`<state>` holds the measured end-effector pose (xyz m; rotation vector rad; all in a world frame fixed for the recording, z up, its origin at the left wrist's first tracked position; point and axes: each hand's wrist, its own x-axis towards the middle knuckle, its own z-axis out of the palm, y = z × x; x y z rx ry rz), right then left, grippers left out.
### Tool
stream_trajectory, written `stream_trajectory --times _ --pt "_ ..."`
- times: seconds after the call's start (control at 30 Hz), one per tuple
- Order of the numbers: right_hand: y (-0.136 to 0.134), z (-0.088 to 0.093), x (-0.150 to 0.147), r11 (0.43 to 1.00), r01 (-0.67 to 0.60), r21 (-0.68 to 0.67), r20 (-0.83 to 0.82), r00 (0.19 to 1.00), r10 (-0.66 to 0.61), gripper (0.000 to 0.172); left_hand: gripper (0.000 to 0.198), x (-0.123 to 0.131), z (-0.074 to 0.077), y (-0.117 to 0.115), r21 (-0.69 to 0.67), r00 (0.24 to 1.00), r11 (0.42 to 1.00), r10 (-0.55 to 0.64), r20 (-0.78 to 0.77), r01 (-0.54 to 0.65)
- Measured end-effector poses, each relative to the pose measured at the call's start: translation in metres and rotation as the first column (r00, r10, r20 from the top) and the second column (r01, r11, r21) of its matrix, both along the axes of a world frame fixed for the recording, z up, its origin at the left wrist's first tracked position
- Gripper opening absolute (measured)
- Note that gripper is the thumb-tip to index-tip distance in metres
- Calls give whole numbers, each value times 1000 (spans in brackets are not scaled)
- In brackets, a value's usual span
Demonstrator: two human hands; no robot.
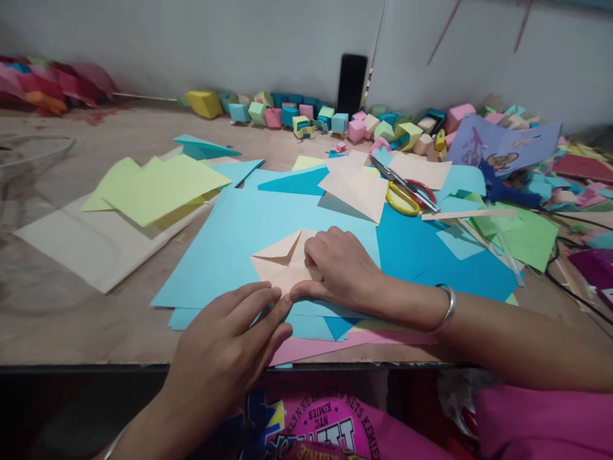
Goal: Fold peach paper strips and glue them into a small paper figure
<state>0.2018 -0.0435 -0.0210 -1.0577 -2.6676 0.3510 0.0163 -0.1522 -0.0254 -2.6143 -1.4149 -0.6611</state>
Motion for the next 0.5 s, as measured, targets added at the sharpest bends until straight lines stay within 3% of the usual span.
stream_trajectory --times 0.17,0.37,0.5 --pt "9 6 2 995 -58 -80 34 998 61 49 23 -1 1 0 0 1000 1000 4 7 -4" --pt "31 19 19 945 -180 -272 2 982 187 29 23 -1 1 0 -3 1000 1000 13 16 -13" --pt "37 21 26 916 -228 -329 -26 972 233 22 22 1 3 1 -16 1000 1000 12 -9 -12"
